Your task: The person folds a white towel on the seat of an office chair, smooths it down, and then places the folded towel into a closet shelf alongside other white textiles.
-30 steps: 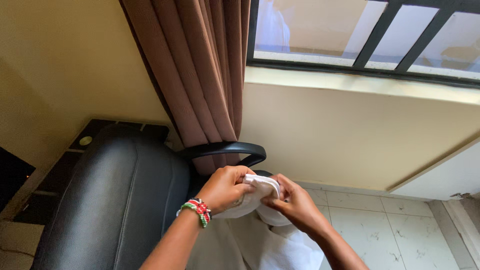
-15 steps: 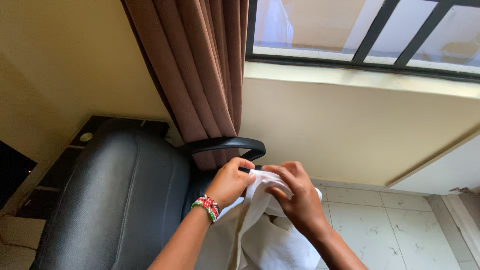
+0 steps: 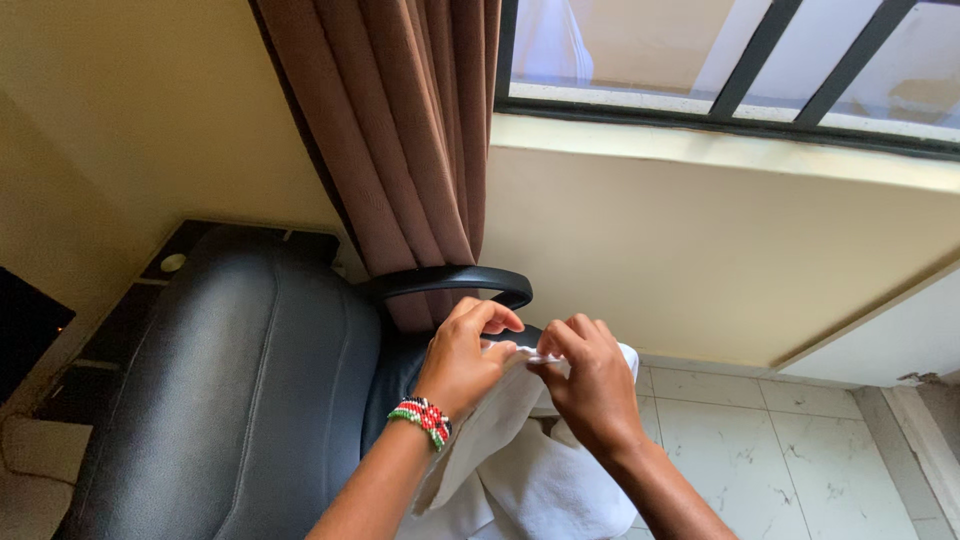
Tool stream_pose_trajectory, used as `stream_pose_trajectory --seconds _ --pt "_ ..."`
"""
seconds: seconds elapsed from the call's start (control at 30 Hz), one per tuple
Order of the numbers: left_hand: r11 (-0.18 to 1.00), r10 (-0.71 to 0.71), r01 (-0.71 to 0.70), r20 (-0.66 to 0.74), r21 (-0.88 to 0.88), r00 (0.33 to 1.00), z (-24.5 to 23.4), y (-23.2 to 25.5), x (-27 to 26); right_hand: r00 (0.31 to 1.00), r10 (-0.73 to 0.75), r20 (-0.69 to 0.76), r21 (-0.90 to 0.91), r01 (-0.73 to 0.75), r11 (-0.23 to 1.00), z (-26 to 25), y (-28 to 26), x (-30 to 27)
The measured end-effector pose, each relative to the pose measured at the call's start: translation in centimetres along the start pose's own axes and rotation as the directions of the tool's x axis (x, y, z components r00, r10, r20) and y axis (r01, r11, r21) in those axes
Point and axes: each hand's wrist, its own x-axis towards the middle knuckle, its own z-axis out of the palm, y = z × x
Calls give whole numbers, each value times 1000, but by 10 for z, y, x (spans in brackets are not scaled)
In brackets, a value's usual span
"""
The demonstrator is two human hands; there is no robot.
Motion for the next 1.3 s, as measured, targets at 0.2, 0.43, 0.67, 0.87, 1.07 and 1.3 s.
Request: stream_pose_trajectory --seconds 0.2,0.43,0.67,0.87,1.07,1.3 --pt "998 34 -23 168 -66 985 -3 7 -11 994 105 7 175 -105 979 -1 6 5" --pt "976 -208 194 171 99 963 22 -29 -23 996 78 -31 346 -63 936 -11 14 6" --pt "791 -509 387 158 475 846 18 -78 -42 978 201 -48 694 -112 711 -39 36 13" --pt "688 -621 490 84 535 779 -9 -106 -53 949 295 -106 759 -115 641 -66 66 8" --pt "695 -549 421 52 583 834 -9 -127 -44 936 319 -150 778 -88 622 -77 84 -3" --pt "859 -422 472 -247 200 872 -1 -158 -23 917 389 -86 664 -238 709 -103 124 -13"
